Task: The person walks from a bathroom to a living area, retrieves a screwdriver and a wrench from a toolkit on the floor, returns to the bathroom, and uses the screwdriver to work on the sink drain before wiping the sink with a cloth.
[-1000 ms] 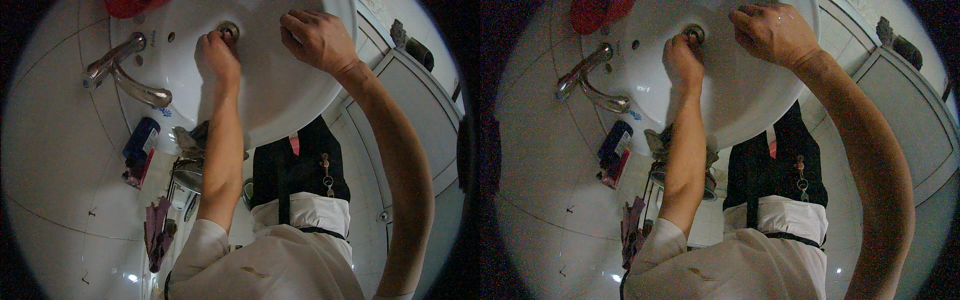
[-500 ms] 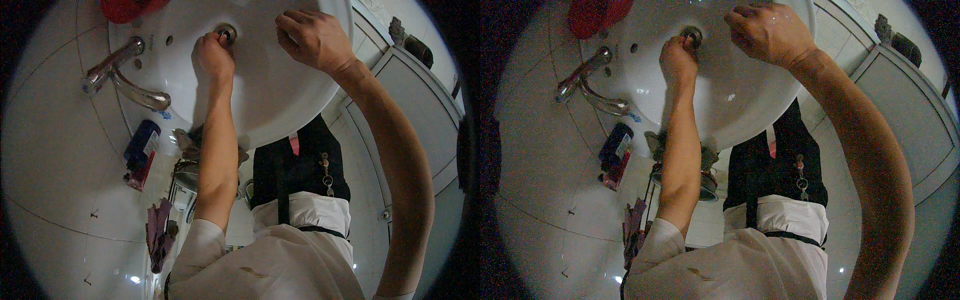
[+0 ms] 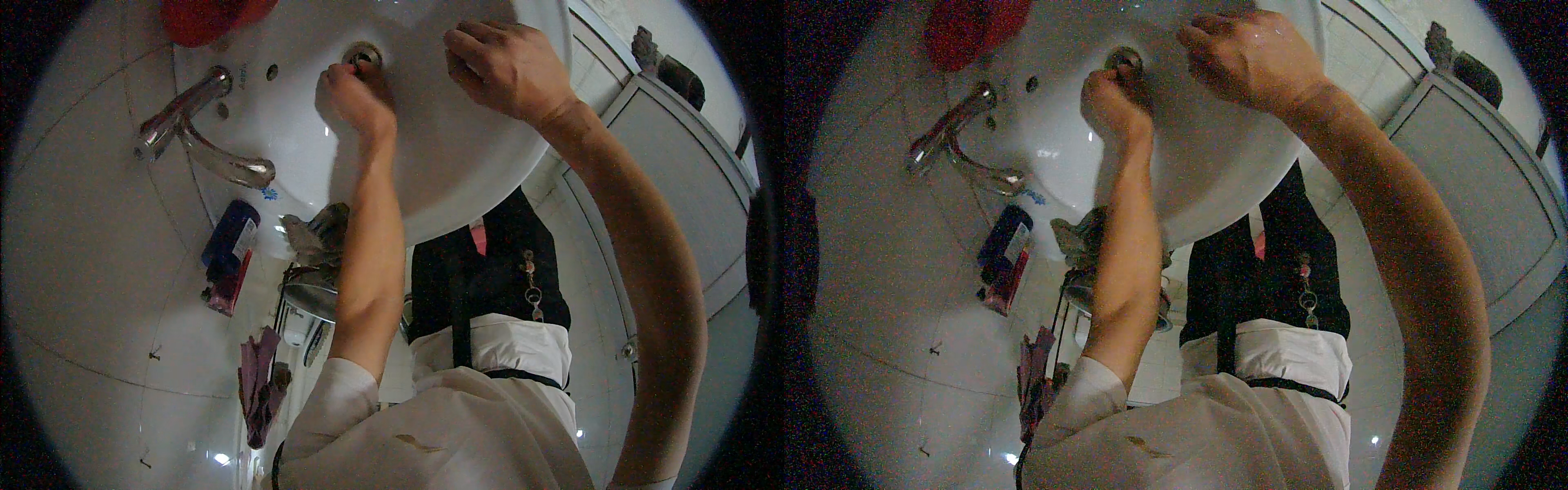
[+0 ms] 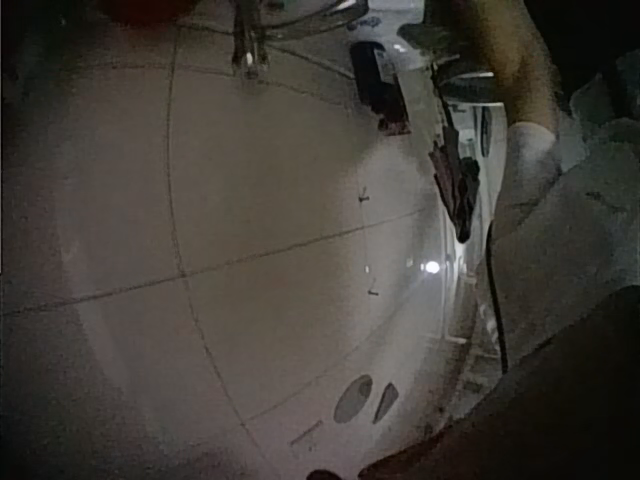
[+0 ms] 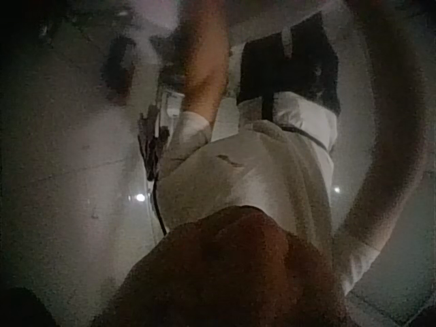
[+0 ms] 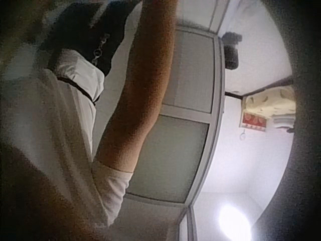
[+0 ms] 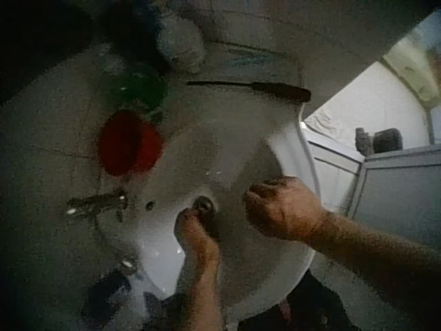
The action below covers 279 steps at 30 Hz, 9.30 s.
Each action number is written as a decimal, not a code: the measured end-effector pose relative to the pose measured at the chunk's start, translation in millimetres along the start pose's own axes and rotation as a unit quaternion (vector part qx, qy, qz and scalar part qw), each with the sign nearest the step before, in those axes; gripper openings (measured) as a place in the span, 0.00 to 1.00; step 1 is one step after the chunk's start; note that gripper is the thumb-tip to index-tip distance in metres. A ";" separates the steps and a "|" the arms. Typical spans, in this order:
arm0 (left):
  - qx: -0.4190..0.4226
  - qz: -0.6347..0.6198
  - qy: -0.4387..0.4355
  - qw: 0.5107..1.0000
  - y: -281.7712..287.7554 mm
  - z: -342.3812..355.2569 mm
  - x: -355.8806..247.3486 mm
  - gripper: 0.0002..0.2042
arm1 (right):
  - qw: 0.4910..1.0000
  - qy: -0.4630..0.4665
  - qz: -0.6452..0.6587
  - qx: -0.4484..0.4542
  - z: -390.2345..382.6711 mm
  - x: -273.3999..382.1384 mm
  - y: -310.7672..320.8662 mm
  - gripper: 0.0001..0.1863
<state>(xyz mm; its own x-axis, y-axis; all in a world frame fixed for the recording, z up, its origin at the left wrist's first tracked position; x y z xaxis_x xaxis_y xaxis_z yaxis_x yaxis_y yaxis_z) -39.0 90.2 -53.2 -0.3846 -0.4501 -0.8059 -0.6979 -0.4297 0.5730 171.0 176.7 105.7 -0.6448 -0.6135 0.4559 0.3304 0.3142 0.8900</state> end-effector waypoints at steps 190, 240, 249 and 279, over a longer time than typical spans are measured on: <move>0.065 0.055 0.079 0.993 4.4 -0.2 -12.7 0.05 | 0.998 0.003 0.020 0.053 -0.8 -6.1 3.3 0.08; 0.097 0.286 -0.187 0.935 3.9 -7.0 -49.1 0.11 | 1.000 0.003 -0.005 -0.010 -1.6 -3.2 1.0 0.06; 0.081 0.246 -0.171 0.951 3.4 -9.1 -46.3 0.18 | 1.000 -0.004 -0.012 -0.026 -4.3 -15.3 -4.7 0.05; 0.065 0.114 -0.022 0.991 206.6 -150.7 -118.1 0.11 | 0.996 -0.007 0.075 -0.045 11.4 -10.5 32.6 0.12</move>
<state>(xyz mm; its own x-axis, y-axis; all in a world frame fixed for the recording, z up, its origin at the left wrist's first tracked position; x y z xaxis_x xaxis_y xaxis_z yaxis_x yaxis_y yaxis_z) -46.7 -63.4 182.8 -0.5652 -0.4876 -0.6654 -0.6612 -0.2146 0.7189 180.7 201.6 130.0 -0.5931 -0.5536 0.5846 0.4834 0.3358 0.8084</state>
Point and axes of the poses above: each hand's wrist, its own z-axis towards the middle knuckle, its own y-axis out of the back of the hand, x = y × z, the point moved 6 cm from there along z, towards the middle knuckle, and after that the axes turned 4 degrees about x, right-handed, at the moved point
